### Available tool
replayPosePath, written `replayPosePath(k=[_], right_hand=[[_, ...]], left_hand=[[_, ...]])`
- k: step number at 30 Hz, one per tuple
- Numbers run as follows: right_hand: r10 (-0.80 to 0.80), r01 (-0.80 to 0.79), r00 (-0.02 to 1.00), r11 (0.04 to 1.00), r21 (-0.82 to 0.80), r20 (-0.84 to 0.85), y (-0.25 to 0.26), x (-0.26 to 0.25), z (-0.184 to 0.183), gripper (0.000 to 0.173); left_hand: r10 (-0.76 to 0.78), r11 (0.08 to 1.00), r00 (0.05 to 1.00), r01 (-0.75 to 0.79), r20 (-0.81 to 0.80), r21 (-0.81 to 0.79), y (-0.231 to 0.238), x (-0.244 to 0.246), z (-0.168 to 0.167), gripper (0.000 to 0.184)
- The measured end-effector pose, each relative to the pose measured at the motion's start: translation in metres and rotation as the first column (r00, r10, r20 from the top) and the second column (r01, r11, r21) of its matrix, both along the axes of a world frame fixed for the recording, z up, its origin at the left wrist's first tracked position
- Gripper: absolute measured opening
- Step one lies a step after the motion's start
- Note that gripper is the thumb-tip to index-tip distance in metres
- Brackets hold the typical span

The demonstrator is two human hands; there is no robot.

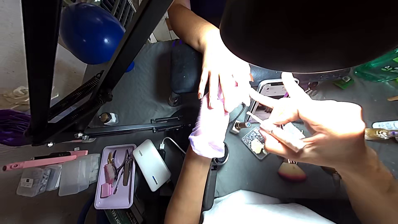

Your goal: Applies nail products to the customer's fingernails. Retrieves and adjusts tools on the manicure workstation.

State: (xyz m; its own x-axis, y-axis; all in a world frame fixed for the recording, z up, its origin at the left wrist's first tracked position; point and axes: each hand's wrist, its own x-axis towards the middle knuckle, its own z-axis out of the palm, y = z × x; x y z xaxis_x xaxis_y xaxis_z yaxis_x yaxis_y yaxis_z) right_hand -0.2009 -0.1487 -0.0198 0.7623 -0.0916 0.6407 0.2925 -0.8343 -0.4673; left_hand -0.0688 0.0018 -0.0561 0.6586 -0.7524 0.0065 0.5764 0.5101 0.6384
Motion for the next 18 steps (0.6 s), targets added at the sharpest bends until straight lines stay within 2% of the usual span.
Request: replayPosePath(k=[3, 6, 11, 15, 18], right_hand=[[-0.042, 0.038, 0.998, 0.997, 0.073, 0.049, -0.002, 0.006, 0.002, 0.014], [-0.085, 0.083, 0.994, 0.996, 0.033, 0.061, 0.001, 0.01, 0.002, 0.018], [-0.071, 0.073, 0.995, 0.997, -0.028, 0.064, 0.003, 0.011, 0.001, 0.017], [-0.017, 0.017, 0.999, 1.0, 0.007, 0.027, 0.002, 0.006, 0.002, 0.016], [0.018, -0.019, 0.999, 0.999, 0.042, 0.035, 0.003, 0.006, 0.002, 0.015]], left_hand=[[-0.032, 0.999, 0.999, 0.032, -0.001, 0.01, -0.001, 0.002, 0.002, 0.025], [-0.019, 0.998, 0.998, 0.015, 0.062, 0.067, -0.003, 0.002, 0.005, 0.024], [-0.006, 0.999, 1.0, 0.007, -0.018, 0.053, 0.009, -0.001, 0.005, 0.024], [-0.044, 0.999, 0.999, 0.045, -0.023, 0.019, 0.013, 0.001, 0.004, 0.026], [-0.051, 0.997, 0.998, 0.053, -0.027, 0.049, 0.013, 0.004, 0.003, 0.026]])
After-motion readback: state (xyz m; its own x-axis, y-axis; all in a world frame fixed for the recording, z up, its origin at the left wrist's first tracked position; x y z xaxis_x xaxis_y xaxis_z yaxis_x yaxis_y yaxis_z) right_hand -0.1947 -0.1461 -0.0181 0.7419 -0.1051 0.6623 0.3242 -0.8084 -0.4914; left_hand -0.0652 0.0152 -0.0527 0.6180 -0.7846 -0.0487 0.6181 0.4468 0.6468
